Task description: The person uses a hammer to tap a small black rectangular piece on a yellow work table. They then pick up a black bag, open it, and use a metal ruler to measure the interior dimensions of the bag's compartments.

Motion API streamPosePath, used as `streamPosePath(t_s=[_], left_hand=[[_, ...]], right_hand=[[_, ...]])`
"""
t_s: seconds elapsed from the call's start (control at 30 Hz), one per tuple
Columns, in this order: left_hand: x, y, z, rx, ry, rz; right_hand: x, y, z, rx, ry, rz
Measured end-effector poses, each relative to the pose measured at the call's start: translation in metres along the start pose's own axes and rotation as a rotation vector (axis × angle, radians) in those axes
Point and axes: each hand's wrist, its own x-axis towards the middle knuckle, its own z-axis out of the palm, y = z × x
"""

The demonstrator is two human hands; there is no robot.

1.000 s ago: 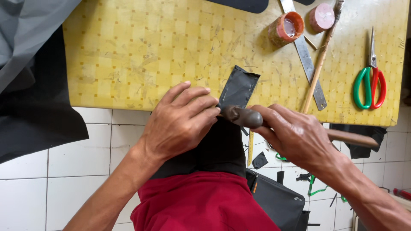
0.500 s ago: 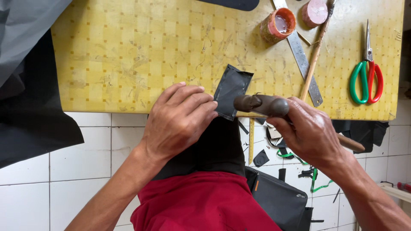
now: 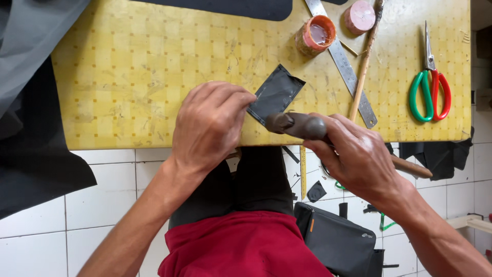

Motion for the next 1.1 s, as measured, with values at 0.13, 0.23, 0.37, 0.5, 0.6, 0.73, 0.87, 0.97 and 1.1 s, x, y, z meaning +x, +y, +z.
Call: streamPosePath(t_s=[0.13,0.23,0.37,0.5,0.6,0.73,0.87,0.97,1.1], left_hand=[[-0.013,0.007,-0.011,0.08,0.021,-0.039],[-0.025,0.014,-0.019,0.096,0.0,0.037],[-0.037,0.015,-0.011,0.229,-0.129,0.095],[-0.039,0.014,-0.009,0.313,-0.155,0.137],[-0.039,0.013,-0.007,0.348,-0.165,0.156],[-0.039,0.012,-0.006,0.359,-0.165,0.162],[-0.038,0.012,-0.006,0.319,-0.146,0.15],[-0.04,0.012,-0.006,0.303,-0.142,0.127],[-0.04,0.012,-0.007,0.284,-0.126,0.123]], right_hand=[[0.017,0.003,0.009,-0.062,-0.025,-0.066],[0.024,0.007,0.007,-0.038,-0.147,0.087],[0.024,0.007,0.003,0.092,-0.15,0.142],[0.016,0.008,0.003,0.006,-0.125,0.043],[0.016,0.017,0.005,-0.076,-0.106,0.056],[0.012,0.023,0.005,-0.002,-0.036,0.093],[0.011,0.021,0.005,-0.114,-0.071,0.06],[0.01,0.016,0.007,-0.11,-0.061,0.018],[0.018,0.015,0.003,-0.038,-0.138,0.048]])
